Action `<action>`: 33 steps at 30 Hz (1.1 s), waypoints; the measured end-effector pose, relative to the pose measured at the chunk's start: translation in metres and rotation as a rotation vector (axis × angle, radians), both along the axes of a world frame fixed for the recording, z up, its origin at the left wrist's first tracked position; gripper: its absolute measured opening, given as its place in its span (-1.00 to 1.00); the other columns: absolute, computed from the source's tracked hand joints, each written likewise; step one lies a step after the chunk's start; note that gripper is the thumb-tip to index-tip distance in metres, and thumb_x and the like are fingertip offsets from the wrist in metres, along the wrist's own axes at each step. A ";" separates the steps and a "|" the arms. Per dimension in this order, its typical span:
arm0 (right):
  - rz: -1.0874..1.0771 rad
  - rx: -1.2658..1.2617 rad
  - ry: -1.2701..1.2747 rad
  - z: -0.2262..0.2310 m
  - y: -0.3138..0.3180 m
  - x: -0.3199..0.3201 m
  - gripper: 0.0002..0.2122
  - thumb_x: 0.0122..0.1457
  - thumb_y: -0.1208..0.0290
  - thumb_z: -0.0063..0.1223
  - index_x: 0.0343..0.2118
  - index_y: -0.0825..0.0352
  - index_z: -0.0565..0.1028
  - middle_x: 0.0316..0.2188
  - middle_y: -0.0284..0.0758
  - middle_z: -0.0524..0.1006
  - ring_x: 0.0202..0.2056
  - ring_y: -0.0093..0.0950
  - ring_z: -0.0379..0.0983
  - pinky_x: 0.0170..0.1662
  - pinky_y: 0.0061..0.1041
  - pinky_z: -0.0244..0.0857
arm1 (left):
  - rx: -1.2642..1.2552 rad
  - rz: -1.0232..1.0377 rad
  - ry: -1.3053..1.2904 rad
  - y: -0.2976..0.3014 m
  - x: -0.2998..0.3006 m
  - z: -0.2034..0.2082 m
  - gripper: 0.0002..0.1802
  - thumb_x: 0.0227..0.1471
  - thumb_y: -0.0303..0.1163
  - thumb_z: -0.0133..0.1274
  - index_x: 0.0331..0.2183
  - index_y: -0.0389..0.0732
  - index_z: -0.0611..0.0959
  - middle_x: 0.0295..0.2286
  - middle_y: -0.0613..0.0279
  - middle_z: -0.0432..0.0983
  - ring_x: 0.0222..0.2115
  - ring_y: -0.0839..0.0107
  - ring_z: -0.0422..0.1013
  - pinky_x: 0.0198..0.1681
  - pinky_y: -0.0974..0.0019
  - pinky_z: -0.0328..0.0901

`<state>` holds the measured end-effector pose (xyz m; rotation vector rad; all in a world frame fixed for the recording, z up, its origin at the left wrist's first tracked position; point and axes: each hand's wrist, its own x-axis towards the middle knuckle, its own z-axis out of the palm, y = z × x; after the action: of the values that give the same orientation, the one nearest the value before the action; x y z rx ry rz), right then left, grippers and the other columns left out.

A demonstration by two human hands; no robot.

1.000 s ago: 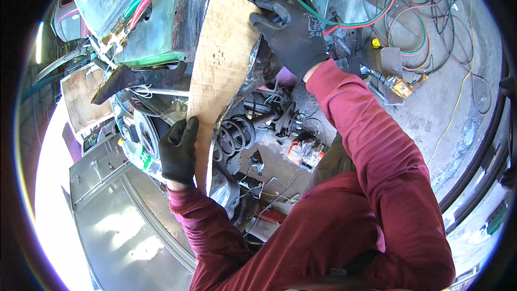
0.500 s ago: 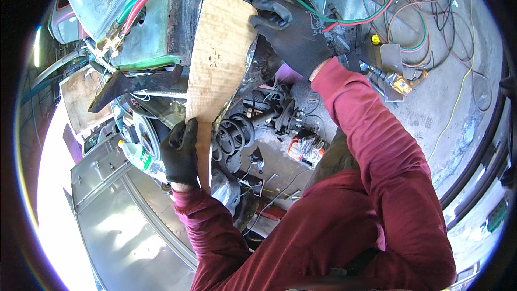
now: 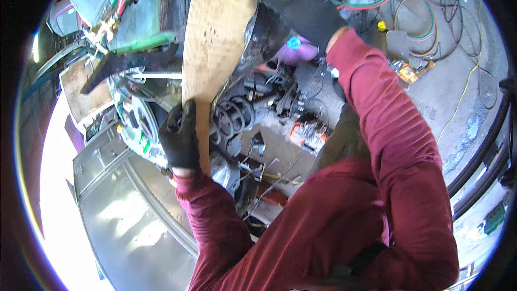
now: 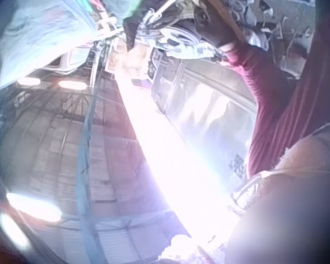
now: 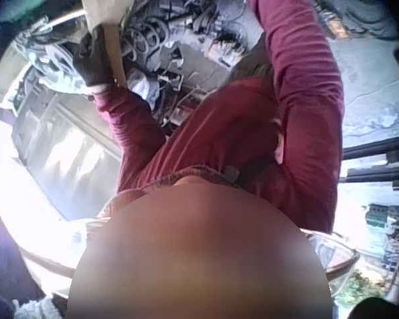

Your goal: The person positions a piece of cardboard over the front of a car engine bay and uses tin snips to cut the cardboard. After cutting, the person removes the cardboard and places it on the floor.

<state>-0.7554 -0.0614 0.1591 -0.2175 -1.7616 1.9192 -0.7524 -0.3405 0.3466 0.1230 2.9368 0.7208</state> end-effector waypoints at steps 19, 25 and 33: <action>-0.039 -0.028 -0.108 0.013 -0.016 0.006 -0.37 0.22 0.14 0.25 0.25 0.38 0.33 0.12 0.06 0.46 0.12 -0.04 0.46 0.19 -0.24 0.30 | -0.080 -0.066 -0.016 0.002 0.005 0.004 -0.74 0.14 -0.31 0.32 -0.29 -0.35 0.73 -0.53 0.47 0.50 -0.50 0.68 0.25 -0.43 0.48 0.18; -0.331 0.155 -0.167 0.001 -0.038 0.012 -0.43 0.26 0.20 0.18 0.25 0.39 0.35 0.11 0.06 0.47 0.21 -0.01 0.37 0.27 -0.22 0.25 | -0.058 -0.023 0.026 0.003 0.006 -0.004 -0.73 0.13 -0.32 0.32 -0.26 -0.36 0.75 -0.50 0.43 0.54 -0.46 0.68 0.31 -0.38 0.48 0.24; -0.242 0.071 0.052 0.000 -0.054 0.023 -0.60 0.27 0.40 0.20 0.15 0.33 0.47 0.09 -0.10 0.54 0.10 -0.30 0.51 0.17 -0.37 0.35 | -0.124 -0.062 0.025 0.001 0.002 -0.002 -0.75 0.12 -0.33 0.33 -0.27 -0.34 0.75 -0.51 0.43 0.54 -0.51 0.68 0.30 -0.43 0.47 0.22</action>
<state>-0.7323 -0.1150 0.1587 -0.3361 -1.6827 1.6736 -0.7504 -0.3397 0.3449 0.2127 2.9765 0.5302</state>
